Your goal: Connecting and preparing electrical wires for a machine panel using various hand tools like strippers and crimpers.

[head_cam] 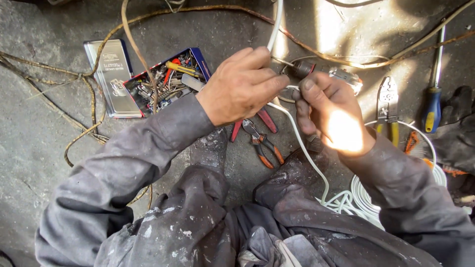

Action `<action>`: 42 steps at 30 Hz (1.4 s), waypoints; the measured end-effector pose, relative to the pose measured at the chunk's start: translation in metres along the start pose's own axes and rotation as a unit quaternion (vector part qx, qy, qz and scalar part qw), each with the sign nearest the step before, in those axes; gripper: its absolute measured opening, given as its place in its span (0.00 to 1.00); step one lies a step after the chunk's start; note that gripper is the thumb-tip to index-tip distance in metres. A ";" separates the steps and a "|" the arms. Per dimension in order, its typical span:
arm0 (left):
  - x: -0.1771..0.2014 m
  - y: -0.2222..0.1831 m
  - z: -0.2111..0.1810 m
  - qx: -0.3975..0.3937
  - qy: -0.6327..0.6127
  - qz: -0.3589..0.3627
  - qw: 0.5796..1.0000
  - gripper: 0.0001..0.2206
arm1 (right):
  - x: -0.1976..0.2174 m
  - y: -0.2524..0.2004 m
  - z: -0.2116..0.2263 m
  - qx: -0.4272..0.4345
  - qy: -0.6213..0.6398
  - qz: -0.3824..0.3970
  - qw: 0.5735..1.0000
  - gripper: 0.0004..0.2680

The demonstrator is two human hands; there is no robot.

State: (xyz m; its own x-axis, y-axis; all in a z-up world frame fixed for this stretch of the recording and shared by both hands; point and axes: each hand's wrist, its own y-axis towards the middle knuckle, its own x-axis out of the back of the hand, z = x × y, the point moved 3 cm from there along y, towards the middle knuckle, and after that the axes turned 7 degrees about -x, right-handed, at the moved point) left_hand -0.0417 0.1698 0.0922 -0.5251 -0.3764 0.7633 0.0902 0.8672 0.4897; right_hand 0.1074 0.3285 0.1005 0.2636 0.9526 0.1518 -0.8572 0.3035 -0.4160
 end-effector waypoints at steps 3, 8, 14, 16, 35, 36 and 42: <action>0.003 0.001 -0.001 0.066 -0.059 -0.024 0.996 0.08 | 0.002 0.001 0.007 0.067 -0.055 -0.024 0.996 0.08; 0.013 0.008 -0.004 0.087 -0.096 -0.035 0.991 0.09 | 0.006 0.005 0.023 0.386 -0.394 -0.073 0.831 0.13; 0.017 0.007 -0.002 0.037 -0.040 -0.021 0.998 0.12 | -0.010 -0.005 -0.001 0.131 -0.149 -0.061 0.978 0.03; 0.011 0.004 -0.001 0.029 -0.029 -0.019 0.999 0.13 | -0.011 -0.006 -0.007 0.031 -0.060 -0.053 0.996 0.04; 0.024 0.024 0.033 0.053 -0.074 0.034 0.995 0.06 | 0.011 0.027 0.003 0.270 -0.300 -0.022 0.915 0.05; 0.026 0.025 0.030 0.058 -0.073 0.035 0.995 0.06 | 0.007 0.025 0.001 0.270 -0.298 -0.018 0.915 0.05; 0.025 0.024 0.024 -0.012 0.115 0.107 0.987 0.07 | -0.002 0.033 -0.014 0.163 -0.153 -0.059 0.973 0.08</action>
State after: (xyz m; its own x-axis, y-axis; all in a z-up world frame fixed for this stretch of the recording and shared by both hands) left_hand -0.0727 0.1888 0.1125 -0.2858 -0.2511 0.9248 0.2004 0.9281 0.3139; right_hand 0.0847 0.3369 0.0742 0.2683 0.8456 0.4615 -0.9364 0.3414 -0.0810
